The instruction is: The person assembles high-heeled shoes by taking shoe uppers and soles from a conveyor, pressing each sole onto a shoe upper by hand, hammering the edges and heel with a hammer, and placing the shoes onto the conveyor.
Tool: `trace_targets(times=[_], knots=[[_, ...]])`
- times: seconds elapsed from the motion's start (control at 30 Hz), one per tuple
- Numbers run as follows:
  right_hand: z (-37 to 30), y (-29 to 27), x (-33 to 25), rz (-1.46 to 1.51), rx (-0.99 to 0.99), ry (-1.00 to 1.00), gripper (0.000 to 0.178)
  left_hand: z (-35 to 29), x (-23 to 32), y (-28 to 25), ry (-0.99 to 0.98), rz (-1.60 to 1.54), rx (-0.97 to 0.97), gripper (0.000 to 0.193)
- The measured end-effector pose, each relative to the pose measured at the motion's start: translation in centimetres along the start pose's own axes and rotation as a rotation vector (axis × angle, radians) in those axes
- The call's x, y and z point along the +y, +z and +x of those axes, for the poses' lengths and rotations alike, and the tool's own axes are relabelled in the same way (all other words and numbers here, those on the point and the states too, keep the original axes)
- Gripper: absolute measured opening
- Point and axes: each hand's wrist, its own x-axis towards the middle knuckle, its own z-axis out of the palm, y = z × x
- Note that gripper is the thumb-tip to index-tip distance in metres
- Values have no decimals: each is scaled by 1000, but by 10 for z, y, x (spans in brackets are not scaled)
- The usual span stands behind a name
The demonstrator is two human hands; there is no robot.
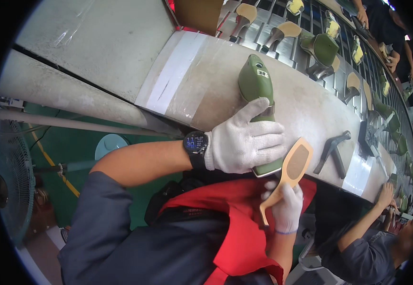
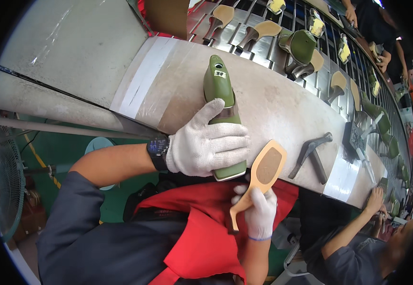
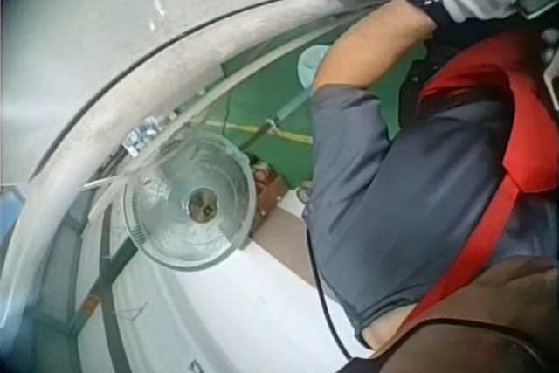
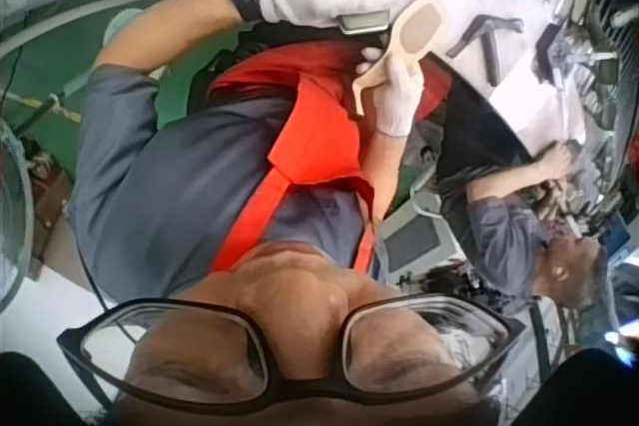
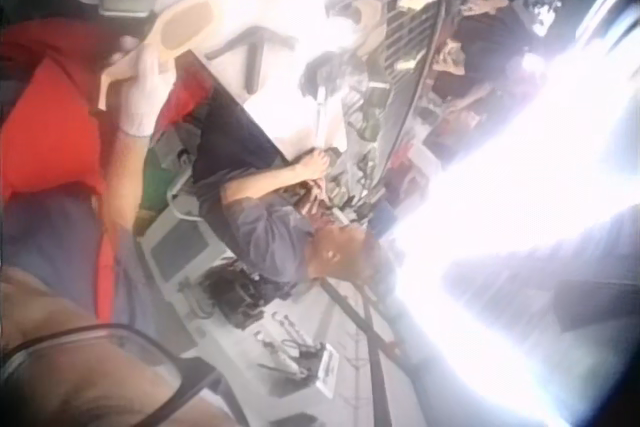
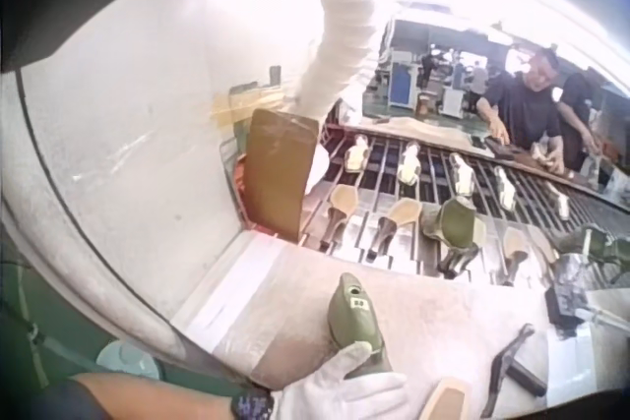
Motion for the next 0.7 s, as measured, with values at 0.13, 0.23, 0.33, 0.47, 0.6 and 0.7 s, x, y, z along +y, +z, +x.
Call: trace_targets(times=[0.13, 0.23, 0.33, 0.47, 0.6, 0.7], knots=[[6, 35, -23, 63, 92, -179, 38, 19, -6, -28, 5, -134, 13, 29], [-7, 25, -38, -16, -2, -408, 45, 85, 11, -85, -612, -832, 234, 30], [-25, 45, -63, -34, -84, -528, 49, 122, -6, -102, -943, -1362, 251, 38], [-45, 92, -109, -38, -189, -315, 44, 108, -12, -71, -827, -1337, 260, 43], [-46, 112, -134, -64, -260, -250, 39, 111, 4, -65, -678, -1315, 180, 41], [-37, 115, -138, -82, -217, -296, 37, 115, 3, -65, -807, -1585, 173, 45]])
